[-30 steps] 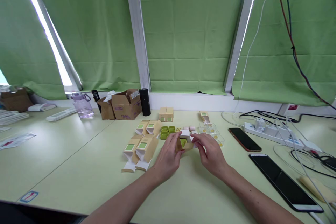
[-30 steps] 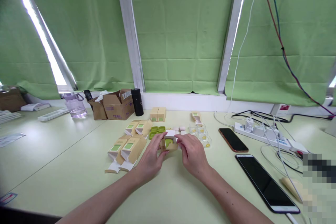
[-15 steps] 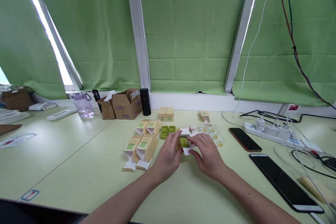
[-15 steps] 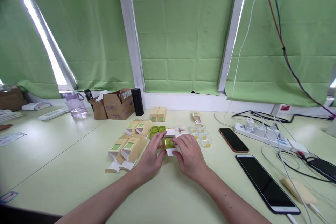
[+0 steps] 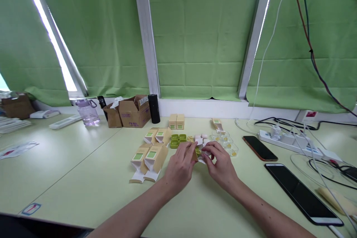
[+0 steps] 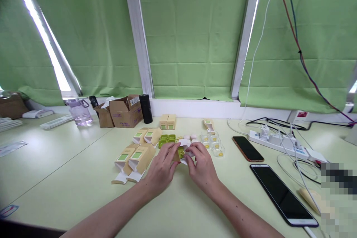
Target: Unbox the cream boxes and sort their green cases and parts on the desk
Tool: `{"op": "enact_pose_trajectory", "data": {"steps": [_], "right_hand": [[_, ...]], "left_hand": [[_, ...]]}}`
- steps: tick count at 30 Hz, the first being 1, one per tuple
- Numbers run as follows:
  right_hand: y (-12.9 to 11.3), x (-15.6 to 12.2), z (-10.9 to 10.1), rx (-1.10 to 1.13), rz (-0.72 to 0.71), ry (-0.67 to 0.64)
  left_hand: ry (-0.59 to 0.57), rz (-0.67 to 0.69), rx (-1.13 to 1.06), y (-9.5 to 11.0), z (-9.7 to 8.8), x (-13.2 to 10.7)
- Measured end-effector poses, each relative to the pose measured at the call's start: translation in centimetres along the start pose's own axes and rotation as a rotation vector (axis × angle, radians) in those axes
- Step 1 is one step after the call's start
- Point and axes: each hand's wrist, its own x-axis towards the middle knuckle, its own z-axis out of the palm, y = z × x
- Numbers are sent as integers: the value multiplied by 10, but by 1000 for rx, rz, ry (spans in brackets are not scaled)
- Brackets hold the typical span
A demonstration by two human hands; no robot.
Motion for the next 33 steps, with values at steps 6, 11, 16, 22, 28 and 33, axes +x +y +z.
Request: {"op": "enact_pose_trajectory", "data": {"steps": [6,11,16,22,28,33], "right_hand": [[2,1,11,57,111,6],[4,2,11,149,171,54],[-2,3,7,326,231,104],[-3,2,5,538,369,112],[1,3,5,677,425,159],[2,8,2,740,481,204]], "left_hand": [[15,96,122,4,2,0],[32,109,146,5,1,2],[43,90,125,1,-2,3],[80,69,139,-2,-3,4],[94,58,140,-4,-3,4],[87,29,138,-7,-2,3]]}}
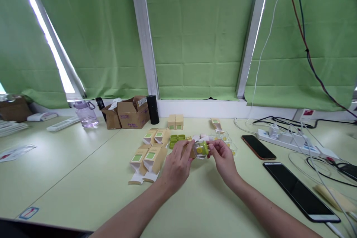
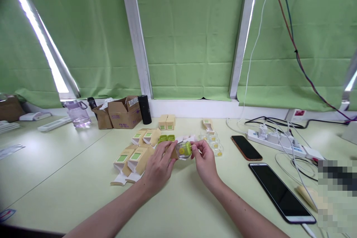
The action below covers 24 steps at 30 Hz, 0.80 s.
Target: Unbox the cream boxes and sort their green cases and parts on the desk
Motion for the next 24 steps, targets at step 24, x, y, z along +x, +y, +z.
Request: {"op": "enact_pose_trajectory", "data": {"steps": [24], "right_hand": [[19,16,-23,-421,-61,-131]], "left_hand": [[236,-743,-1101,-15,-8,22]]}}
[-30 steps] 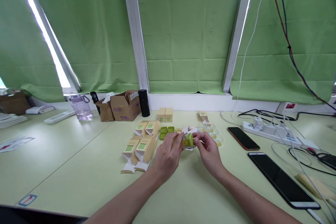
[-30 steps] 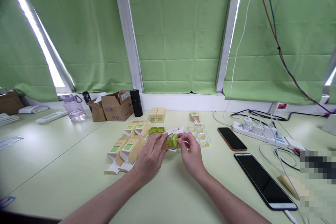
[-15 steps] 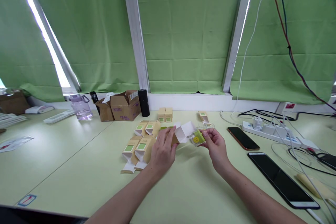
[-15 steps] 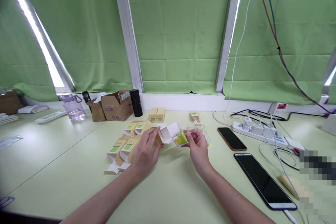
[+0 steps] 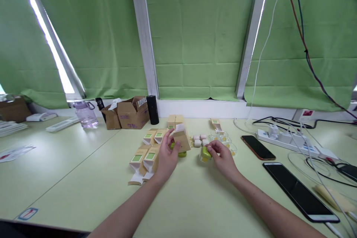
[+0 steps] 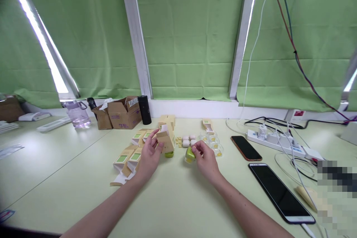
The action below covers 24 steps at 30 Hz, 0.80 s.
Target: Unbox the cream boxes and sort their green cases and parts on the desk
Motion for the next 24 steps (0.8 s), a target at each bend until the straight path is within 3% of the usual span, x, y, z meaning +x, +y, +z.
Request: {"op": "enact_pose_trajectory", "data": {"steps": [6,12,19,24], "right_hand": [[-1,-5,3,-157,-37,-93],[0,-9,5,-215,-68,-137],[-8,-13,4,-280,-96,-78],[-24,-15,6,-220,-160,-33]], "left_hand": [[24,-241,-254,-2,-2,4],[-76,-331,-441,0,0,2],[-136,-442,-474,6,3,-2],[-182,-439,-444,4,6,-7]]}}
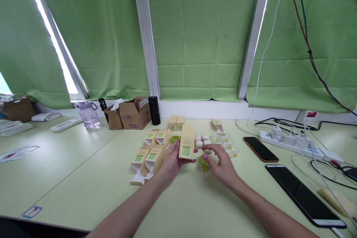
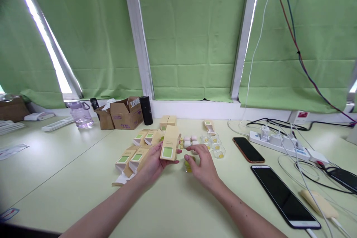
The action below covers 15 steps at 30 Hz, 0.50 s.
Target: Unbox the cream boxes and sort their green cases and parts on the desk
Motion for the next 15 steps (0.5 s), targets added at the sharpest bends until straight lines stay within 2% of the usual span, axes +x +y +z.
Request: {"op": "enact_pose_trajectory", "data": {"steps": [5,10,15], "right_hand": [[-12,-1,2,85,32,-13],[-12,0,5,182,77,-29],[-9,4,2,365,203,-49]], "left_hand": [[-29,8,84,-8,4,-3],[-35,24,198,-12,8,-4],[-52,92,264,-7,8,-7]]}}
